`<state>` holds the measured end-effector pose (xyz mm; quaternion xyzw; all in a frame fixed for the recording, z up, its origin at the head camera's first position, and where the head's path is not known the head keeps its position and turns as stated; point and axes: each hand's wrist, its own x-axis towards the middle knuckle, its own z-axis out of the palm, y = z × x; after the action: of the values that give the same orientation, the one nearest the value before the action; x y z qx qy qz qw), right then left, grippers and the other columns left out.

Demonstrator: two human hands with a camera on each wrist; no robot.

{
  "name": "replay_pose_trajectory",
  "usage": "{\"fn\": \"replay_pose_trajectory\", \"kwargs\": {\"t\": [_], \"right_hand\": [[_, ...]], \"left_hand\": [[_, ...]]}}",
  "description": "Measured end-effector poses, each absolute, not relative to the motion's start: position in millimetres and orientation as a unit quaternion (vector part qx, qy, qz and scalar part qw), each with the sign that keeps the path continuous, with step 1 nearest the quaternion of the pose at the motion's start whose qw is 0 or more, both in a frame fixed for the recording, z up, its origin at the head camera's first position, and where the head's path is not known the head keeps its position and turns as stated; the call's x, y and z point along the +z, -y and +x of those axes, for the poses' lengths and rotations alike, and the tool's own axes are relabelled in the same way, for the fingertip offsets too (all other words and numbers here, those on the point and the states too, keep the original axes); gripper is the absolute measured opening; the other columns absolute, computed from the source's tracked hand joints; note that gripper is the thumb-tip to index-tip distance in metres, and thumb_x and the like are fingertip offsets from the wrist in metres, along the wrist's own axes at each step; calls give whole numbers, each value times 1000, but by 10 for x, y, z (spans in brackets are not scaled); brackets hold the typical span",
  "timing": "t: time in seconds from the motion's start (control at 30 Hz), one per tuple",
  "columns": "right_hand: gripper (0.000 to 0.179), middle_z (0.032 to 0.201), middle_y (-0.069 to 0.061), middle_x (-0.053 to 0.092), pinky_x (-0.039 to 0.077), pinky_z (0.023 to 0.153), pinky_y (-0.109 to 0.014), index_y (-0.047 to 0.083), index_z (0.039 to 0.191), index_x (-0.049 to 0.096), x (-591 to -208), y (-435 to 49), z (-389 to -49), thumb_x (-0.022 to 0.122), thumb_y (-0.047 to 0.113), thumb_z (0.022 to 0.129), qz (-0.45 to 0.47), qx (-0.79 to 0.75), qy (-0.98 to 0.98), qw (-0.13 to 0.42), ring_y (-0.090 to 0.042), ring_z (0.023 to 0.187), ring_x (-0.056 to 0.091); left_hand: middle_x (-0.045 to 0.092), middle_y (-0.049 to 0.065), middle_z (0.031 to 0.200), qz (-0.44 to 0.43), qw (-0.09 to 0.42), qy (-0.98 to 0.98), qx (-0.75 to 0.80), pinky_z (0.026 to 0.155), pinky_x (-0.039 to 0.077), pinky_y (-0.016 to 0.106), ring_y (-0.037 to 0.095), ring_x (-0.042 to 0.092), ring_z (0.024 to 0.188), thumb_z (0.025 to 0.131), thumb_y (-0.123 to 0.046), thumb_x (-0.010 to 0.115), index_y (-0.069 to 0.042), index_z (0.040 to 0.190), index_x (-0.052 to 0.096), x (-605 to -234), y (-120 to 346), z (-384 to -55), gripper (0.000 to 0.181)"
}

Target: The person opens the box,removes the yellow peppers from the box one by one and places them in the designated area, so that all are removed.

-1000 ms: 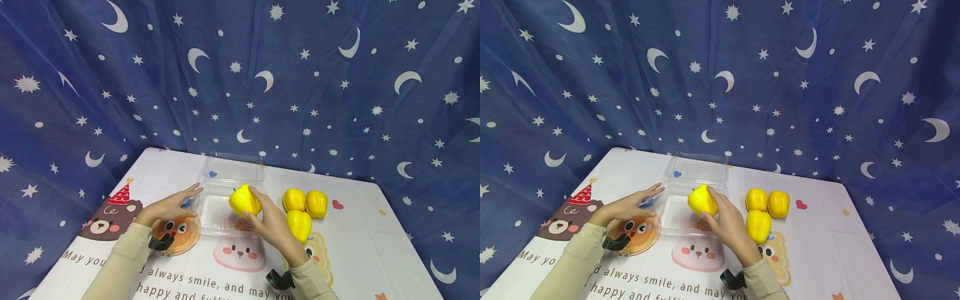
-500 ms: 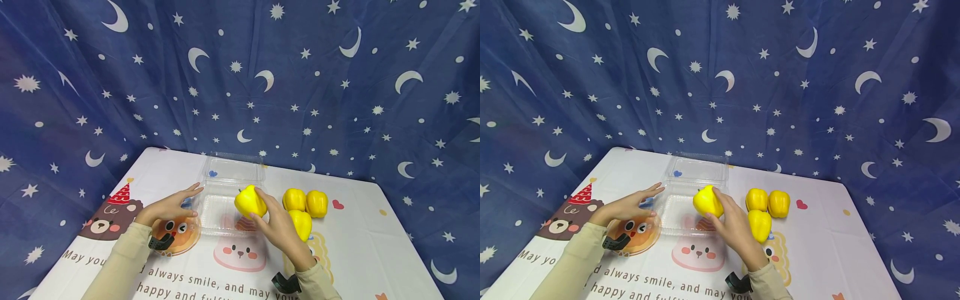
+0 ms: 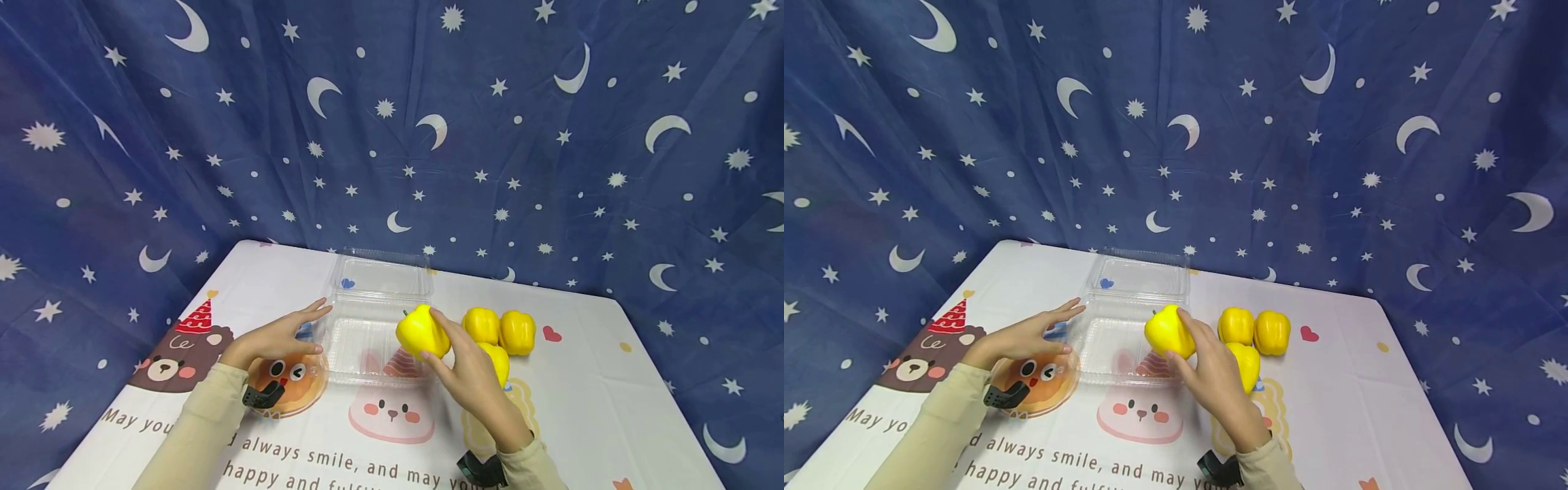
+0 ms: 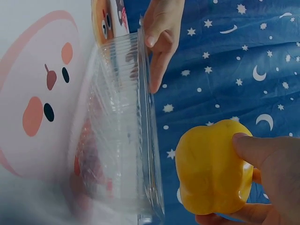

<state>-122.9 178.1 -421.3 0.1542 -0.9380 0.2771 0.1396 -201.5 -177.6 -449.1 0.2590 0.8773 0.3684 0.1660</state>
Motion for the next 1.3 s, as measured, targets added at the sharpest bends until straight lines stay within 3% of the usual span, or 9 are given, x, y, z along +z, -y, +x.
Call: {"fn": "replay_pose_trajectory", "kwargs": {"t": [0.43, 0.83, 1.3], "right_hand": [[74, 140, -15, 62, 57, 97, -54, 19, 153, 45, -4180, -1931, -1209, 80, 28, 88, 140, 269, 941, 153, -34, 123, 65], [76, 145, -13, 59, 50, 106, -58, 20, 153, 44, -4185, -2067, -1158, 80, 22, 86, 128, 275, 940, 156, -36, 131, 59], [77, 150, -13, 56, 53, 99, -62, 19, 154, 43, -4193, -2184, -1087, 80, 23, 86, 106, 267, 946, 150, -38, 133, 57]], "left_hand": [[11, 23, 170, 263, 164, -877, 367, 120, 19, 72, 51, 13, 154, 92, -23, 73, -2, 158, 31, -4505, 1778, -2026, 81], [10, 23, 169, 260, 167, -876, 370, 120, 19, 71, 51, 13, 154, 92, -21, 72, -2, 158, 30, -4501, 1773, -2021, 80], [11, 23, 169, 261, 165, -877, 368, 120, 19, 71, 51, 14, 154, 92, -23, 73, -2, 158, 30, -4512, 1775, -2022, 81]]}}
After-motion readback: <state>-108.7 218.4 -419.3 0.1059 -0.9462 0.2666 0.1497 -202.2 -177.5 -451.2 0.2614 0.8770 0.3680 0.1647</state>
